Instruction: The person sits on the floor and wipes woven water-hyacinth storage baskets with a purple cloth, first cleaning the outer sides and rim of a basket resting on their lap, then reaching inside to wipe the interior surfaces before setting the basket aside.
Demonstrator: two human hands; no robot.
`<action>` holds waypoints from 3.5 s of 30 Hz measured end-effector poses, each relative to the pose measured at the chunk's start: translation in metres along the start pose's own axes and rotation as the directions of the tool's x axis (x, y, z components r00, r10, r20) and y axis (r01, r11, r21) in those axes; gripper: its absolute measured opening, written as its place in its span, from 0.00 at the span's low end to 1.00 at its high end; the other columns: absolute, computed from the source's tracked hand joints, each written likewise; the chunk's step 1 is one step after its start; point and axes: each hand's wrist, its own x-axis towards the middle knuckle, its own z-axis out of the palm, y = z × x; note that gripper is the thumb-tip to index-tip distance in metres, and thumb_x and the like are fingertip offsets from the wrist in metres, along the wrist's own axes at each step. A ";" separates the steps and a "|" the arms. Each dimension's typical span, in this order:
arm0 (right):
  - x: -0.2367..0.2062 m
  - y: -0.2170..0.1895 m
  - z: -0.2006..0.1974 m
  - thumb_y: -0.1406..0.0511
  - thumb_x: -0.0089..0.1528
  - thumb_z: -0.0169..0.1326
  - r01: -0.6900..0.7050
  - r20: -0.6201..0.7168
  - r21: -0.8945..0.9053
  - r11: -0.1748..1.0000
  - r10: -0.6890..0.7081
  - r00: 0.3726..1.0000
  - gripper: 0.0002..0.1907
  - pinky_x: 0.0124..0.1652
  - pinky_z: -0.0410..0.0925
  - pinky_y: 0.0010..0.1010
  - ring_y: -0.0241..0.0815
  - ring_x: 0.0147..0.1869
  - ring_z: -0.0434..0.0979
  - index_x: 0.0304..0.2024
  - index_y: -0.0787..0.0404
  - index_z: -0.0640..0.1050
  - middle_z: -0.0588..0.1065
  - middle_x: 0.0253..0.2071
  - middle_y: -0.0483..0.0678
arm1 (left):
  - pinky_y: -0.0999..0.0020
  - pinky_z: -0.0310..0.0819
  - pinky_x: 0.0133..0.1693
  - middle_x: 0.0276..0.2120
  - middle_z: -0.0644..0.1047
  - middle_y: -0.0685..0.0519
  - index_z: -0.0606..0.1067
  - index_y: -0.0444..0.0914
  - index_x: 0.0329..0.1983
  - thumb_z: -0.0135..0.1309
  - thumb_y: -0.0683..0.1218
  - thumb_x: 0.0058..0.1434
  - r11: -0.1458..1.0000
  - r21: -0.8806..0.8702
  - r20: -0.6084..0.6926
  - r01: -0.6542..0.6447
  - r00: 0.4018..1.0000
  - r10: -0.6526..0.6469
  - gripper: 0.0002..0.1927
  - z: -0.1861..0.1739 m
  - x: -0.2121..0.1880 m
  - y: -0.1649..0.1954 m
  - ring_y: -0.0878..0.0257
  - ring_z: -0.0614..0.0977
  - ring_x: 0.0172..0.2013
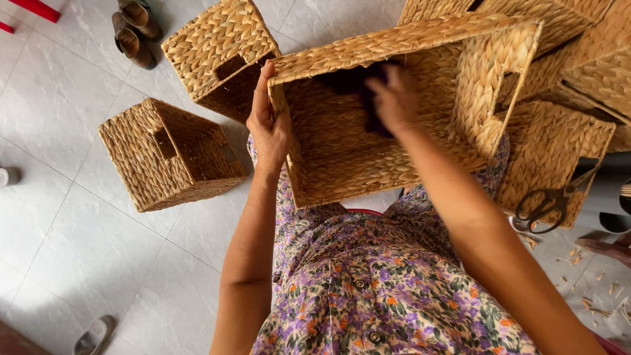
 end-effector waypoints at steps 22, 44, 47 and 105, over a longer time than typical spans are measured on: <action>-0.011 -0.133 0.029 0.63 0.53 0.63 0.063 0.452 0.239 0.969 -0.168 0.876 0.26 0.48 0.71 0.52 0.65 0.61 0.69 0.55 0.44 0.77 0.66 0.59 0.61 | 0.64 0.54 0.76 0.74 0.66 0.48 0.62 0.36 0.76 0.39 0.25 0.66 1.000 -0.004 0.004 0.005 1.000 -0.005 0.35 -0.004 -0.003 -0.009 0.59 0.64 0.76; -0.027 -0.011 -0.010 0.64 0.57 0.57 -0.072 0.797 -0.351 0.934 0.338 0.500 0.14 0.50 0.74 0.44 0.56 0.53 0.81 0.44 0.56 0.86 0.79 0.49 0.59 | 0.63 0.46 0.79 0.75 0.65 0.50 0.61 0.39 0.77 0.35 0.22 0.51 1.000 -0.004 0.033 -0.002 0.999 0.002 0.47 0.010 -0.001 -0.016 0.57 0.59 0.78; -0.023 -0.053 0.012 0.66 0.58 0.54 -0.084 0.856 -0.184 0.979 0.202 0.475 0.15 0.49 0.74 0.46 0.55 0.53 0.79 0.46 0.46 0.84 0.80 0.47 0.53 | 0.62 0.45 0.79 0.75 0.64 0.50 0.61 0.39 0.77 0.35 0.22 0.51 1.000 0.010 0.022 0.000 1.000 0.000 0.47 0.009 -0.002 -0.015 0.57 0.58 0.79; 0.010 -0.101 0.026 0.60 0.55 0.64 -0.206 0.303 0.024 0.978 0.189 0.934 0.32 0.62 0.47 0.71 0.65 0.76 0.50 0.61 0.58 0.74 0.55 0.72 0.63 | 0.64 0.52 0.76 0.73 0.65 0.48 0.62 0.35 0.76 0.36 0.23 0.60 0.999 0.033 0.029 -0.039 0.999 0.038 0.39 0.005 -0.002 -0.007 0.58 0.64 0.75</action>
